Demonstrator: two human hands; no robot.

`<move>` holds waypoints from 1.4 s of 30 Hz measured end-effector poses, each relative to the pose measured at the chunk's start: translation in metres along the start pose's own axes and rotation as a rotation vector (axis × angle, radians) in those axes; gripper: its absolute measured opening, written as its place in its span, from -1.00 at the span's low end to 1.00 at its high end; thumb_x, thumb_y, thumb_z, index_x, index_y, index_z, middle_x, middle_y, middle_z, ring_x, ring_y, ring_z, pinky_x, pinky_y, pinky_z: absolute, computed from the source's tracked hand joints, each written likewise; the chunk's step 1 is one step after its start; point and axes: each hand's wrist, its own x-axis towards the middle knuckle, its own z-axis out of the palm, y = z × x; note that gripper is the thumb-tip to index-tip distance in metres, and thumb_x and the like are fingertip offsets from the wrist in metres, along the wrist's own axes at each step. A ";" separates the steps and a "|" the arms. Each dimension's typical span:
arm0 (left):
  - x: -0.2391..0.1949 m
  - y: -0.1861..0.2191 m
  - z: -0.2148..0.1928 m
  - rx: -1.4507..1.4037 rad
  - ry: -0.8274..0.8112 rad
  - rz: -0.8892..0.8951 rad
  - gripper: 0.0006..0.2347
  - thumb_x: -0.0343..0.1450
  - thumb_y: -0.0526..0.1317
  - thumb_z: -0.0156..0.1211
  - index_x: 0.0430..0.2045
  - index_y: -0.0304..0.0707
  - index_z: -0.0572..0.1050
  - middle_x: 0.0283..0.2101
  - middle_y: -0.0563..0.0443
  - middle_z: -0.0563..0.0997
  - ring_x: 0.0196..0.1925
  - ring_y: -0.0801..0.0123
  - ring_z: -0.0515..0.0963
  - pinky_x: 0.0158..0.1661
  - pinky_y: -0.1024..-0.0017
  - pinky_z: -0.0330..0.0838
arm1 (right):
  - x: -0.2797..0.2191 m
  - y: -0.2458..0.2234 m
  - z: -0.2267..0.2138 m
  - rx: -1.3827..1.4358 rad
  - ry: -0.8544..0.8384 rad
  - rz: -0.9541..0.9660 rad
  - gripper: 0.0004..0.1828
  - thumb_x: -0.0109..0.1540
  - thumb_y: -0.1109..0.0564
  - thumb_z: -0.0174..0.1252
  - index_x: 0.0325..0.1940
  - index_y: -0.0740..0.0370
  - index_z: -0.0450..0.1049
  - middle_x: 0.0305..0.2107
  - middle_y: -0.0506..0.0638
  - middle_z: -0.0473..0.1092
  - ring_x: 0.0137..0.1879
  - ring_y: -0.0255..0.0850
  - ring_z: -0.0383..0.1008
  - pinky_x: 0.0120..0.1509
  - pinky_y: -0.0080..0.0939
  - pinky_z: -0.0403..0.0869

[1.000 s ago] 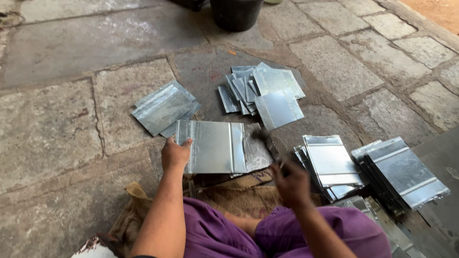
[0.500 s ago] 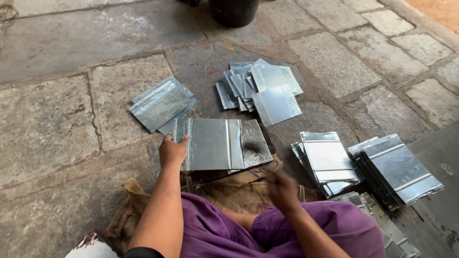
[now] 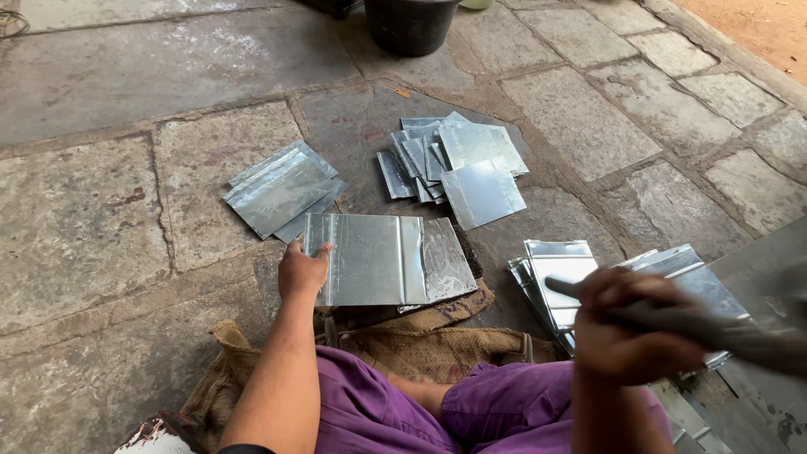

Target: The person sits on a paved floor and repeatedly hammers a rectangular metal sheet placed on a burlap sack. They hold the sheet with their left hand and strike it with a hammer in their right hand, working on the edges and surface. Finished sheets are stacked nearby.

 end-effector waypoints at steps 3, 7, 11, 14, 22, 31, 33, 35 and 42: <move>0.007 -0.007 0.006 0.024 0.033 0.025 -0.30 0.42 0.18 0.20 0.30 -0.41 0.26 0.09 -0.34 0.59 -0.22 0.11 0.73 -0.18 0.22 0.63 | -0.068 0.044 0.018 -0.432 -0.259 0.216 -0.67 0.35 -0.07 -0.02 -0.08 0.21 0.49 -0.36 0.06 0.46 -0.38 -0.27 0.44 -0.39 -0.27 0.41; 0.029 -0.024 0.022 0.079 0.126 0.136 -0.30 0.40 0.23 0.25 0.24 -0.42 0.32 0.10 -0.35 0.57 -0.01 -0.04 0.63 -0.06 0.12 0.56 | -0.105 0.059 0.037 -0.855 -0.506 0.952 -0.77 0.34 0.02 0.06 -0.20 0.14 0.58 -0.56 0.02 0.45 -0.53 -0.30 0.31 -0.52 -0.30 0.21; 0.035 -0.025 0.026 0.078 0.134 0.147 -0.28 0.39 0.26 0.26 0.22 -0.43 0.35 0.14 -0.38 0.54 0.09 -0.10 0.60 0.04 0.08 0.52 | -0.057 0.052 0.023 -0.617 -0.235 1.152 -0.47 0.40 -0.17 0.06 -0.44 0.30 0.50 -0.65 0.01 0.33 -0.59 -0.31 0.25 -0.57 -0.27 0.19; 0.023 -0.019 0.016 0.079 -0.013 0.058 -0.32 0.41 0.24 0.20 0.23 -0.41 0.43 0.07 -0.33 0.69 0.08 -0.01 0.71 0.11 0.15 0.56 | -0.009 0.029 0.000 -0.137 -0.207 0.351 -0.58 0.52 -0.03 0.04 -0.34 0.27 0.35 -0.50 -0.10 0.23 -0.41 -0.35 0.14 -0.35 -0.34 0.13; 0.026 -0.022 0.024 0.096 0.075 0.146 -0.30 0.40 0.22 0.24 0.30 -0.31 0.24 0.16 -0.38 0.55 0.15 -0.15 0.59 0.07 0.07 0.53 | -0.043 0.037 -0.013 -0.059 -0.143 0.111 -0.58 0.40 -0.18 0.00 -0.19 0.23 0.47 -0.41 0.01 0.42 -0.40 -0.22 0.44 -0.33 -0.18 0.43; 0.022 -0.022 0.022 0.100 0.041 0.140 -0.28 0.39 0.22 0.21 0.33 -0.28 0.19 0.23 -0.38 0.49 0.21 -0.16 0.55 0.09 0.03 0.53 | -0.075 0.066 0.014 -0.545 -0.234 1.102 -0.50 0.43 -0.07 0.05 -0.50 0.28 0.46 -0.71 -0.04 0.29 -0.64 -0.31 0.20 -0.59 -0.23 0.16; 0.028 -0.025 0.025 0.096 0.052 0.172 -0.28 0.39 0.22 0.22 0.31 -0.31 0.22 0.23 -0.39 0.49 0.22 -0.17 0.54 0.12 0.04 0.52 | -0.037 0.049 0.011 -0.026 -0.022 0.822 -0.76 0.39 0.06 0.11 -0.22 0.26 0.55 -0.54 -0.10 0.36 -0.49 -0.40 0.29 -0.45 -0.36 0.29; 0.031 -0.028 0.026 0.102 0.061 0.204 -0.28 0.39 0.22 0.23 0.30 -0.33 0.24 0.23 -0.40 0.49 0.23 -0.18 0.54 0.14 0.05 0.50 | 0.008 0.024 -0.007 -0.011 -0.130 0.269 -0.67 0.44 -0.03 0.09 -0.16 0.32 0.47 -0.41 0.03 0.41 -0.38 -0.26 0.37 -0.28 -0.26 0.39; 0.025 -0.026 0.025 0.104 0.006 0.147 -0.29 0.40 0.23 0.18 0.34 -0.27 0.23 0.25 -0.35 0.49 0.25 -0.14 0.54 0.17 0.07 0.49 | -0.052 0.044 -0.020 -0.073 -0.059 0.125 -0.67 0.41 -0.11 0.08 -0.13 0.22 0.47 -0.41 0.04 0.43 -0.42 -0.23 0.36 -0.31 -0.21 0.40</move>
